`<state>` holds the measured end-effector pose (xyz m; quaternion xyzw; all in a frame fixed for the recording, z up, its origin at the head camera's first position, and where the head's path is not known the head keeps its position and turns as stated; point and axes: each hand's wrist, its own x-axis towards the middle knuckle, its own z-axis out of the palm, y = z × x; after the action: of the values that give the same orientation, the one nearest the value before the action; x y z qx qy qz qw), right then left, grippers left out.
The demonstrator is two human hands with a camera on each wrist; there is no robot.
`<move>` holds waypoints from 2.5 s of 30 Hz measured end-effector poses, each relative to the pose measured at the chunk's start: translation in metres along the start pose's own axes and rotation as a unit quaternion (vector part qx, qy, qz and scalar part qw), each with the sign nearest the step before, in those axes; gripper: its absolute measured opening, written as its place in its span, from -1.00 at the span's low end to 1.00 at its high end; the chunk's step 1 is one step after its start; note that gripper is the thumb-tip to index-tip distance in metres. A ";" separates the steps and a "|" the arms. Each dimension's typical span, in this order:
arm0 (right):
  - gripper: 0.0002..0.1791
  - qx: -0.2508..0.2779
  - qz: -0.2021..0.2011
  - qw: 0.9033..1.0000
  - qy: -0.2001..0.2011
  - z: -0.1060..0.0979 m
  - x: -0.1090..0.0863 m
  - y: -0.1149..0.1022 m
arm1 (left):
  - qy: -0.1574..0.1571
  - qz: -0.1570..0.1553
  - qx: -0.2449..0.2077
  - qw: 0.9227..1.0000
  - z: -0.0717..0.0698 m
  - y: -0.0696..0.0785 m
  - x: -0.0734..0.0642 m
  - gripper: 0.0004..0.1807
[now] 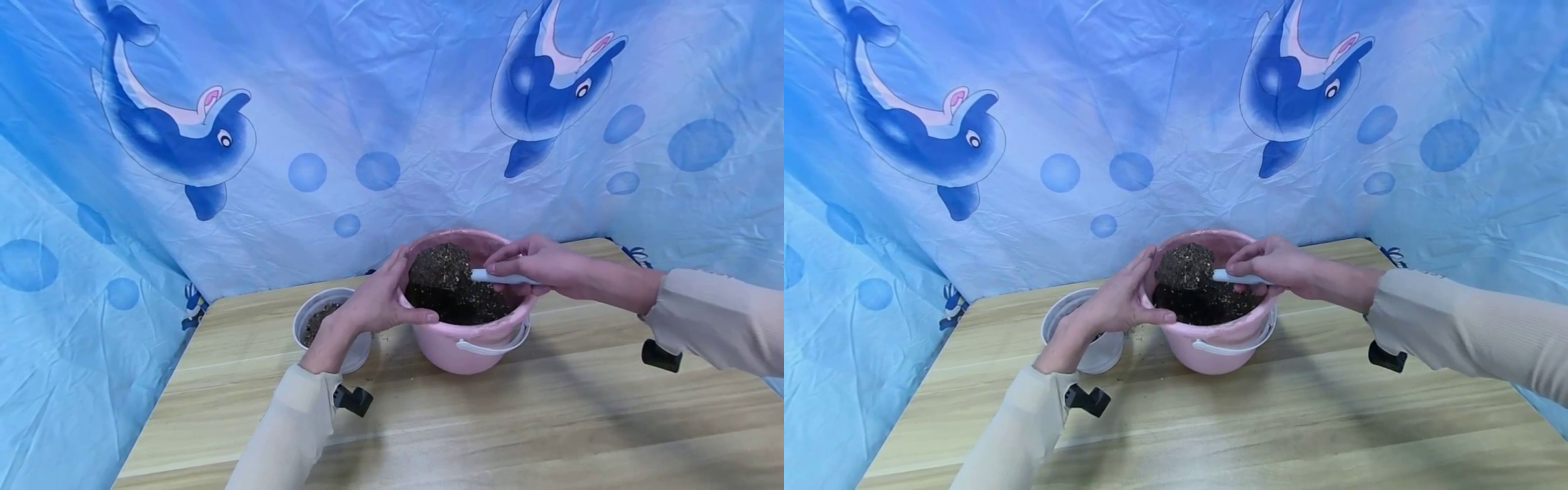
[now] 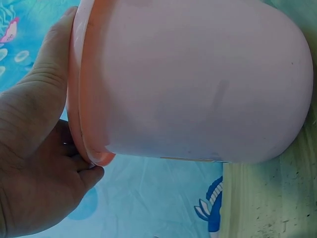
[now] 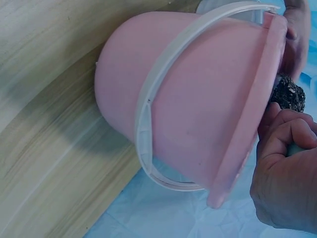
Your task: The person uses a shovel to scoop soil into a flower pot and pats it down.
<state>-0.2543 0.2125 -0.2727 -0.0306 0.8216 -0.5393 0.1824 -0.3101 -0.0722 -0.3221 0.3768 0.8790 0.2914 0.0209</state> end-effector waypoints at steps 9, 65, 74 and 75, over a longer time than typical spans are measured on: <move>-0.50 0.009 -0.009 1.000 0.006 -0.003 -0.001 -0.010 | 0.009 -0.032 -0.022 0.999 0.003 -0.005 0.000 0.39; -0.55 -0.010 -0.030 0.999 -0.010 -0.033 -0.013 -0.058 | 0.040 -0.044 0.017 0.998 -0.025 -0.027 -0.031 0.43; -0.56 -0.001 -0.025 1.000 -0.012 -0.030 -0.011 -0.056 | 0.039 -0.052 0.025 0.998 -0.026 -0.030 -0.034 0.42; -0.55 -0.001 -0.024 1.000 -0.012 -0.030 -0.011 -0.056 | 0.038 -0.053 0.025 0.998 -0.026 -0.030 -0.034 0.43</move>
<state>-0.2624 0.2183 -0.2094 -0.0571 0.8187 -0.5425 0.1792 -0.3115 -0.1245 -0.3229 0.3188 0.9049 0.2819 -0.0062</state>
